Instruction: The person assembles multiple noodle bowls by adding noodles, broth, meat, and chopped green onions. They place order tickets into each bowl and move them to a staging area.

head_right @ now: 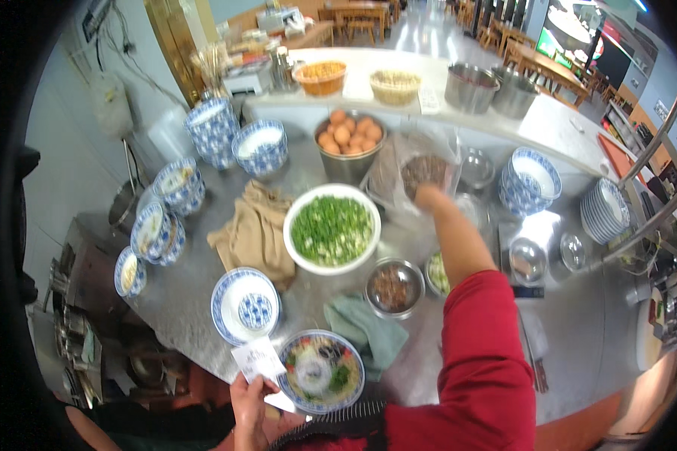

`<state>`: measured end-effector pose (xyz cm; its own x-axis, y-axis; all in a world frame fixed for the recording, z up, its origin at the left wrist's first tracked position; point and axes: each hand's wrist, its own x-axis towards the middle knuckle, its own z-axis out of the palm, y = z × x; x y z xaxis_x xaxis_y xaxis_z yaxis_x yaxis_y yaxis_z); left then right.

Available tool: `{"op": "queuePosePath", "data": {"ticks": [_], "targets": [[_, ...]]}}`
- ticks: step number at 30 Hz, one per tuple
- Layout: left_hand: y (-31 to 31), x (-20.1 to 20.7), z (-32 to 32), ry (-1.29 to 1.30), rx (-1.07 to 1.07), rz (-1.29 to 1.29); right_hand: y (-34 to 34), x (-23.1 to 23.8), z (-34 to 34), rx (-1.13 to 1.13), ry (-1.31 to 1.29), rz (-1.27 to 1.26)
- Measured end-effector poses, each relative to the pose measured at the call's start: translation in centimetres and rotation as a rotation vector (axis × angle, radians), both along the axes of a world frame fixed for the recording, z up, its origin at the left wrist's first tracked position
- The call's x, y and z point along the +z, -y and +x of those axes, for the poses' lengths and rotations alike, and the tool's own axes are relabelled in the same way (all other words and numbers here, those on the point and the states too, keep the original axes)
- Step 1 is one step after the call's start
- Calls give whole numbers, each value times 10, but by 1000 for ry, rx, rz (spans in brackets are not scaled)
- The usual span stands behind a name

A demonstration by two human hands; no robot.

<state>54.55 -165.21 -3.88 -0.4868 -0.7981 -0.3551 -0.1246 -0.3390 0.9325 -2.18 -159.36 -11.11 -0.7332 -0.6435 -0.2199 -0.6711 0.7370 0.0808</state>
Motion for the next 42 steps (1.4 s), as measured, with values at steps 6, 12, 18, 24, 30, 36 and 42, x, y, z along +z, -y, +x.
{"op": "queuePosePath", "data": {"ticks": [6, 12, 18, 24, 30, 36, 42], "targets": [[5, 3, -20, -34, 29, 68, 31, -38, -32, -259, 238, 42], [10, 0, -16, -5, 57, 80, 46, -53, -32, -144, 205, 40], [-4, 5, 6, -17, 61, 118, 26, -65, -19, -244, 275, 61], [-5, 10, 13, 14, 72, 53, 6, -13, 5, -109, -16, -227], [-9, -7, 11, 48, 45, 13, -33, 93, 48, -104, 365, -464], [-20, -11, 30, -88, 48, 101, -82, 77, 172, -5, 971, -779], [-29, -6, 43, -106, 36, 74, -85, 12, 220, 93, 484, -488]]}}
